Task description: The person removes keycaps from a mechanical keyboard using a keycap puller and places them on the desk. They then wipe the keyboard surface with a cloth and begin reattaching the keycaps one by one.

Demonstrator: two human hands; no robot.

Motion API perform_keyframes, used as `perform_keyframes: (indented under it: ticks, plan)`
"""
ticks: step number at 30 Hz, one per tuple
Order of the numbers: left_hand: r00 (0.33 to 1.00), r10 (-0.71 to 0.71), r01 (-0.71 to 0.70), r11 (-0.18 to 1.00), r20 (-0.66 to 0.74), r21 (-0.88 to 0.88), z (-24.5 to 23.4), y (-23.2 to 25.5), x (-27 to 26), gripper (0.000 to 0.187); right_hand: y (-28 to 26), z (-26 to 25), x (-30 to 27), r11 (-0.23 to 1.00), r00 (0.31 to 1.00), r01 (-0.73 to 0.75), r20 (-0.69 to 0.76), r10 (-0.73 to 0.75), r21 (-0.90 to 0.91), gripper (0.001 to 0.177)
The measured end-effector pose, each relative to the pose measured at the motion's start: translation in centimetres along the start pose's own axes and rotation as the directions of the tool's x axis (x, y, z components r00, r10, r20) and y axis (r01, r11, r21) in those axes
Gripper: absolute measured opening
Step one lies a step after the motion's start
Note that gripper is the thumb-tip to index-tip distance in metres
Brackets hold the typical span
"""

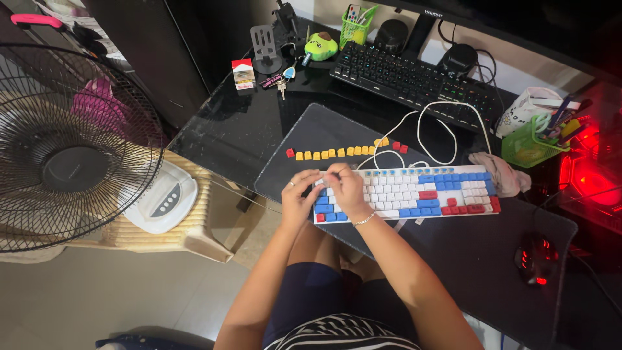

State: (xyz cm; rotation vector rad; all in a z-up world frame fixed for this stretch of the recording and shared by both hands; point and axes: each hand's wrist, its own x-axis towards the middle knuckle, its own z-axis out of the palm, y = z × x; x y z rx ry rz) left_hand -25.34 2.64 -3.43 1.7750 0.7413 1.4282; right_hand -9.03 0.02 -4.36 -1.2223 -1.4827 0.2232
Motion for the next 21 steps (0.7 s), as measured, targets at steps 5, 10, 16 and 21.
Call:
perform_keyframes:
  ticks: [5, 10, 16, 21]
  plan:
    - [0.996, -0.001, 0.008, 0.997, -0.088, 0.079, 0.3, 0.4, -0.4, 0.028, 0.4, 0.1, 0.3, 0.996, 0.999, -0.007, -0.035, 0.003, -0.094, 0.008]
    - [0.986, -0.043, 0.058, 0.994, -0.159, 0.092, 0.7, 0.0, -1.1, 0.021, -0.1, 0.2, -0.1, 0.987, 0.998, 0.059, -0.002, -0.060, -0.150, 0.007]
    - [0.960, -0.068, 0.106, 0.986, -0.271, 0.129, -1.6, -1.2, -0.1, 0.021, 0.2, -0.8, 1.2, 0.985, 0.974, -0.126, -0.202, 0.101, -0.115, 0.011]
    - [0.969, -0.201, 0.249, 0.799, -0.146, 0.548, -6.3, -2.8, 3.1, 0.022, 0.0, -0.7, 1.2, 0.989, 0.975, -0.135, -0.186, 0.124, -0.051, 0.013]
